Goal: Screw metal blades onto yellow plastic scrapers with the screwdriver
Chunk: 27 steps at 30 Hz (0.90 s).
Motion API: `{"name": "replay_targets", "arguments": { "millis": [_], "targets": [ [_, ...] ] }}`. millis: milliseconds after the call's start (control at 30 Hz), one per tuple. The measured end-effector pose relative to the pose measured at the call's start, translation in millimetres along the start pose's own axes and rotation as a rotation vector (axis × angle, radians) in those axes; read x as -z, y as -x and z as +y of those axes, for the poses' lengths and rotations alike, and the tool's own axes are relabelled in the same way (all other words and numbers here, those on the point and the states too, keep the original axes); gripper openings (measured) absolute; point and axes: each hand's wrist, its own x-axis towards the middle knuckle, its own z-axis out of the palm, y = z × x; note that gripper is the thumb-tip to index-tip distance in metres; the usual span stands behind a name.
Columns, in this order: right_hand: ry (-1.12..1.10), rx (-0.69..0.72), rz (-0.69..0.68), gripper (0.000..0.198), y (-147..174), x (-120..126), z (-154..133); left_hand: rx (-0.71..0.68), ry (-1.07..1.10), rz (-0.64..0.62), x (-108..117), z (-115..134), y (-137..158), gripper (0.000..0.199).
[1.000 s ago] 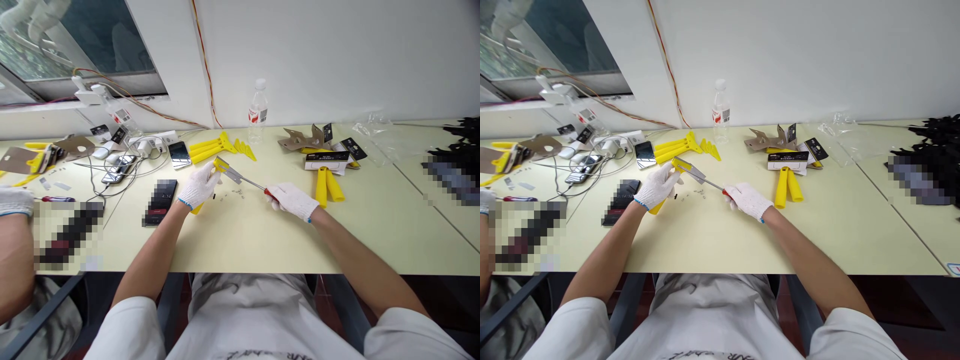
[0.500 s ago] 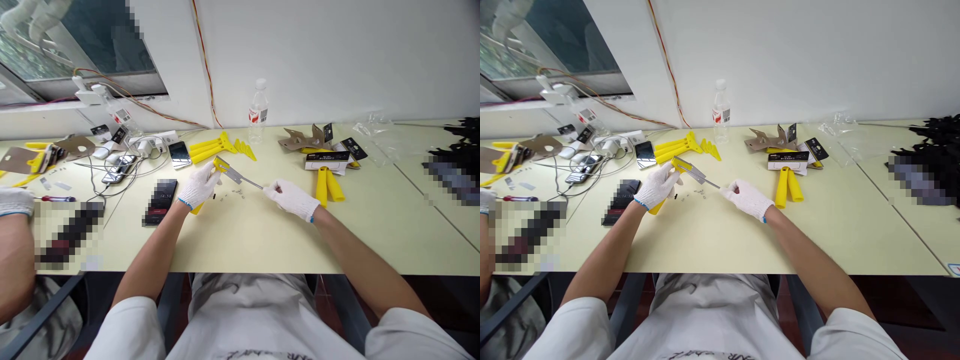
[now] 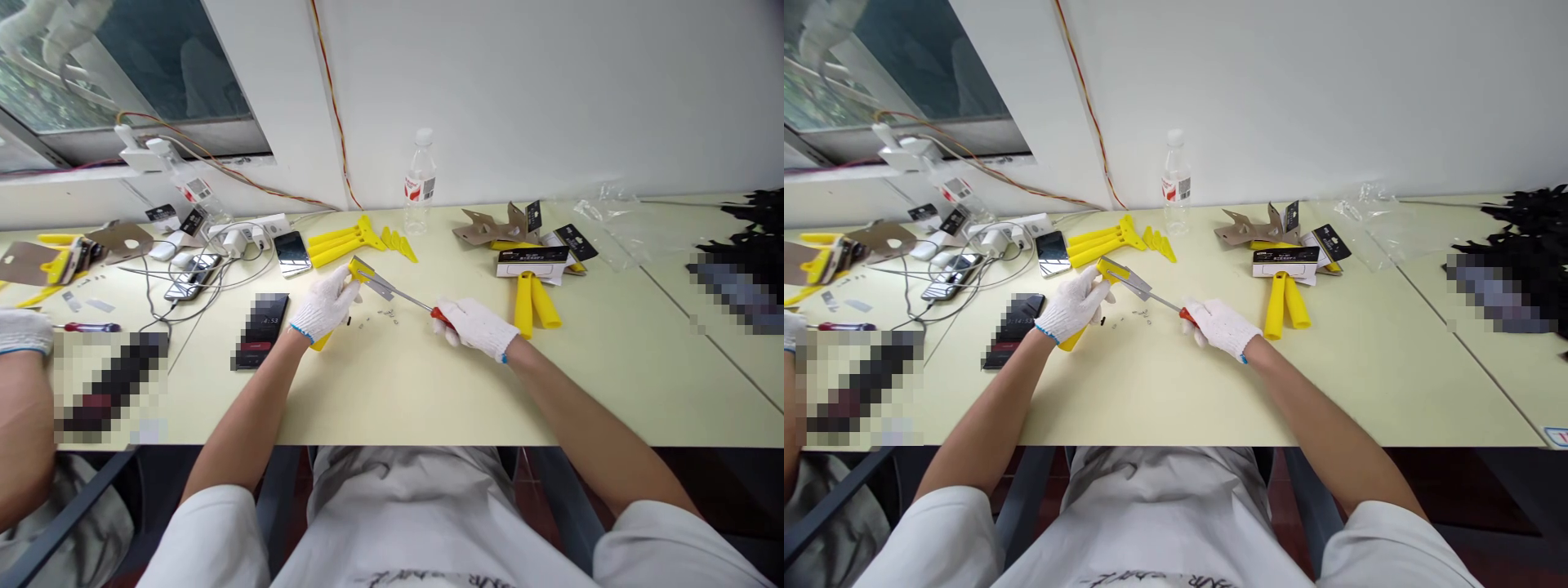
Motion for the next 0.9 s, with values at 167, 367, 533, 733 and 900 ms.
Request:
{"name": "replay_targets", "arguments": {
  "millis": [167, 367, 533, 733, 900],
  "targets": [
    [0.062, -0.029, 0.098, 0.067, 1.8, 2.0, -3.8, 0.002, 0.0, -0.004, -0.2, 0.5, 0.3, 0.028],
    [0.029, 0.031, 0.052, 0.074, 0.2, -0.3, -1.6, 0.001, 0.005, 0.0, 1.3, -0.4, 0.6, 0.029],
    [0.033, -0.031, 0.066, 0.064, 0.3, -0.1, 0.7, -0.006, -0.004, 0.029, 1.1, -2.9, 0.6, 0.031],
    [0.026, 0.001, 0.038, 0.067, -2.1, -3.5, 3.4, -0.009, -0.001, 0.032, 0.5, -4.1, -0.3, 0.037],
    [0.096, 0.022, 0.174, 0.05, -2.9, -5.0, 5.4, -0.022, 0.0, 0.052, 2.4, -5.2, -0.8, 0.034]
  ]
}}
